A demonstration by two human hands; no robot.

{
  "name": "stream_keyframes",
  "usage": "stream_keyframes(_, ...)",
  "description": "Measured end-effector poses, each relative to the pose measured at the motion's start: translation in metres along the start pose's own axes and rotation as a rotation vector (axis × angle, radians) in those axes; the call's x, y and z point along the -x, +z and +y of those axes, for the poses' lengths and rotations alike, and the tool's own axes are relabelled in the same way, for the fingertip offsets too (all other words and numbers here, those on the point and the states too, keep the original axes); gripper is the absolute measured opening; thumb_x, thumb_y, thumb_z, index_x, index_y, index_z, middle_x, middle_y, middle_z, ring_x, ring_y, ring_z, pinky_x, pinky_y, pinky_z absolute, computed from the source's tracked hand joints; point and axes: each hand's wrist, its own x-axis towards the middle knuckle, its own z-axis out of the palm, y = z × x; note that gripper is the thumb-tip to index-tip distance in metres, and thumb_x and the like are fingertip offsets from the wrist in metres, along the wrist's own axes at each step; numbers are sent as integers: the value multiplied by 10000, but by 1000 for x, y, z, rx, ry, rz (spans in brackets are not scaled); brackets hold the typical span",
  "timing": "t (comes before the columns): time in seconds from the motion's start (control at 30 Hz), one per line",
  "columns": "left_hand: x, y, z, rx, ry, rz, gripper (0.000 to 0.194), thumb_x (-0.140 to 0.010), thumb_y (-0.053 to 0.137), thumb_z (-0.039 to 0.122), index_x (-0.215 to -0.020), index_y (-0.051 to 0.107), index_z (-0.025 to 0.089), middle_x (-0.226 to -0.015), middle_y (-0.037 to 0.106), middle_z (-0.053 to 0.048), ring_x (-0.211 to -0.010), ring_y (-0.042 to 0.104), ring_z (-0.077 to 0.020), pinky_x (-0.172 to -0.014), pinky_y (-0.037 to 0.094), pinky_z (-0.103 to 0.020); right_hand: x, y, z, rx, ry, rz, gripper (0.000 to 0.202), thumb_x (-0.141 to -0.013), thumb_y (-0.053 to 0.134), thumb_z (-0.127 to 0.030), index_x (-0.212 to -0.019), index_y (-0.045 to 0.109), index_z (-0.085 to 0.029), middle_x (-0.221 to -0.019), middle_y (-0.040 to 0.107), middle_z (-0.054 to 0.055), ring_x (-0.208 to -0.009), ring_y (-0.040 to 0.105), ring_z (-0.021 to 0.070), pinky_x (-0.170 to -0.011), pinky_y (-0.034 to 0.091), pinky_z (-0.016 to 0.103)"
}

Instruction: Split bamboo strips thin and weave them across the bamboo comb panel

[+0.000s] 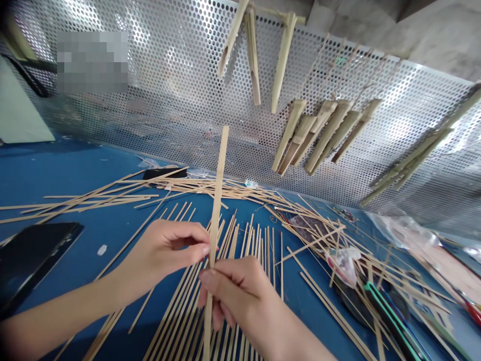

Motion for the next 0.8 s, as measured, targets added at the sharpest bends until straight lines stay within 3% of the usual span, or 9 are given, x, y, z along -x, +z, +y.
stream_keyframes(0.13, -1, 0, -1, 8, -6, 15, 101, -743, 589, 156, -692, 673, 176, -658, 648, 32, -649, 566, -99, -623, 449, -184, 5, 0, -4, -11, 4, -19, 408, -893, 491, -415, -630, 606, -125, -447, 480, -18, -393, 413, 44, -391, 276, 158)
stream_keyframes(0.4, 1, 0, -2, 112, 52, -114, 122, -742, 543, 115, -657, 621, 157, -618, 593, 27, -590, 555, -98, -590, 452, -202, -2, -1, -4, -108, 11, 67, 360, -867, 517, -463, -741, 565, -129, -477, 543, -11, -340, 396, 29, -343, 246, 137)
stream_keyframes(0.67, -1, -1, -5, 211, 5, -55, 85, -758, 594, 149, -781, 674, 171, -788, 666, 11, -765, 599, -113, -731, 472, -202, -1, 0, -3, -62, 36, 41, 343, -872, 513, -398, -679, 586, -123, -496, 519, -9, -378, 432, 38, -372, 305, 140)
stream_keyframes(0.8, 0, 0, -5, 299, -31, -37, 100, -758, 612, 150, -827, 682, 170, -753, 667, 9, -710, 618, -114, -704, 504, -215, -1, 0, -1, -89, 46, 39, 324, -858, 536, -378, -671, 589, -119, -499, 571, 18, -385, 446, 43, -384, 333, 138)
